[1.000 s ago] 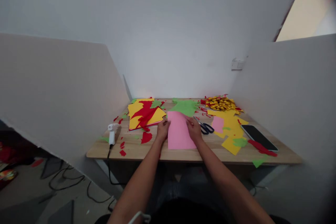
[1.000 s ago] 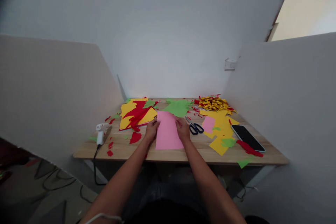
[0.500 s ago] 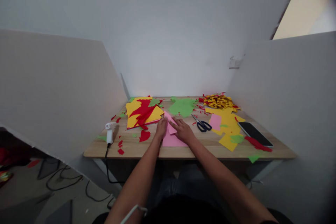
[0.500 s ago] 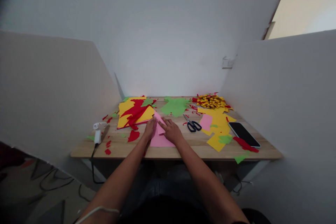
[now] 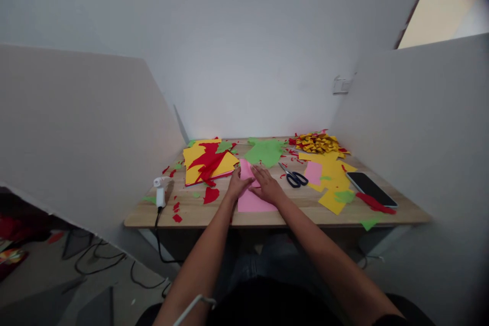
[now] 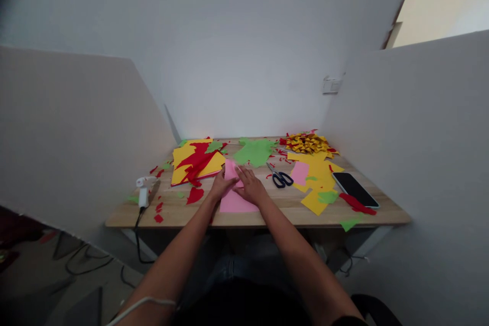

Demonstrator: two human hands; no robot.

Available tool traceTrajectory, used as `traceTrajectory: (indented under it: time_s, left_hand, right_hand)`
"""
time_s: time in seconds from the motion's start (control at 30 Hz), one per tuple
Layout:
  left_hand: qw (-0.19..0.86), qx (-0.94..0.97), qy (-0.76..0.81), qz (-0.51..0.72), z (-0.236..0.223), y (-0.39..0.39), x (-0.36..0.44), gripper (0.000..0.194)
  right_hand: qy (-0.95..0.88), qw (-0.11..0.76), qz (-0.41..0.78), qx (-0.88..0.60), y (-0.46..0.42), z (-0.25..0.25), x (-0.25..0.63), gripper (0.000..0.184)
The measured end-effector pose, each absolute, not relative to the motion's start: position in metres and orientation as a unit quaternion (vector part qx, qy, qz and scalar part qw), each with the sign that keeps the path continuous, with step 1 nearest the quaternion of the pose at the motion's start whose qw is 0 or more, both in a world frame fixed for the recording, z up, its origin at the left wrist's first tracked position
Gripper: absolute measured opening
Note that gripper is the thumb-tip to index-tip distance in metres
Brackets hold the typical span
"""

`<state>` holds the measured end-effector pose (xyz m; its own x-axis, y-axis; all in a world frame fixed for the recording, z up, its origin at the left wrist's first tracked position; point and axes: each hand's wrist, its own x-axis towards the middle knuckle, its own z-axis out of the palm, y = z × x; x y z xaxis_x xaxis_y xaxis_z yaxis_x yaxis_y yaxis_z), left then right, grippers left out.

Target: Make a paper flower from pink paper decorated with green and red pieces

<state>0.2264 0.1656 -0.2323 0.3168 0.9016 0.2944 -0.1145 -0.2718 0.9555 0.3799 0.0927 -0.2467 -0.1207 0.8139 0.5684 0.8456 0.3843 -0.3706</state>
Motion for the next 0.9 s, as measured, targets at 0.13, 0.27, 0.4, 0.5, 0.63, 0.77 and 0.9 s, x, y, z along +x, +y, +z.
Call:
traceTrajectory:
  time_s: [0.13,0.27,0.4,0.5,0.63,0.77,0.9]
  left_hand:
    - [0.53,0.605,0.315,0.504,-0.234,0.168,0.221,0.061]
    - [0.542,0.585,0.315,0.514,-0.238,0.171,0.219,0.063]
    - [0.543,0.59,0.302,0.515,-0.241,0.173,0.219,0.066]
    - [0.53,0.605,0.296,0.515,-0.242,0.174,0.22,0.065]
    - [0.5,0.63,0.299,0.514,-0.241,0.175,0.223,0.056]
    - [0.501,0.645,0.289,0.5,-0.239,0.174,0.226,0.055]
    - [0.499,0.65,0.293,0.492,-0.238,0.171,0.225,0.048]
  right_hand:
    - [-0.658,0.501,0.108,-0.552,0.093,-0.246,0.39,0.053]
    - [-0.57,0.554,0.154,-0.587,0.101,-0.25,0.403,0.051]
    - [-0.554,0.565,0.177,-0.585,0.107,-0.254,0.408,0.047]
    - [-0.561,0.564,0.194,-0.574,0.107,-0.254,0.407,0.042]
    - [-0.558,0.567,0.213,-0.568,0.107,-0.253,0.407,0.037]
    - [-0.551,0.571,0.23,-0.564,0.107,-0.253,0.406,0.036]
    - [-0.557,0.565,0.254,-0.552,0.106,-0.252,0.404,0.034]
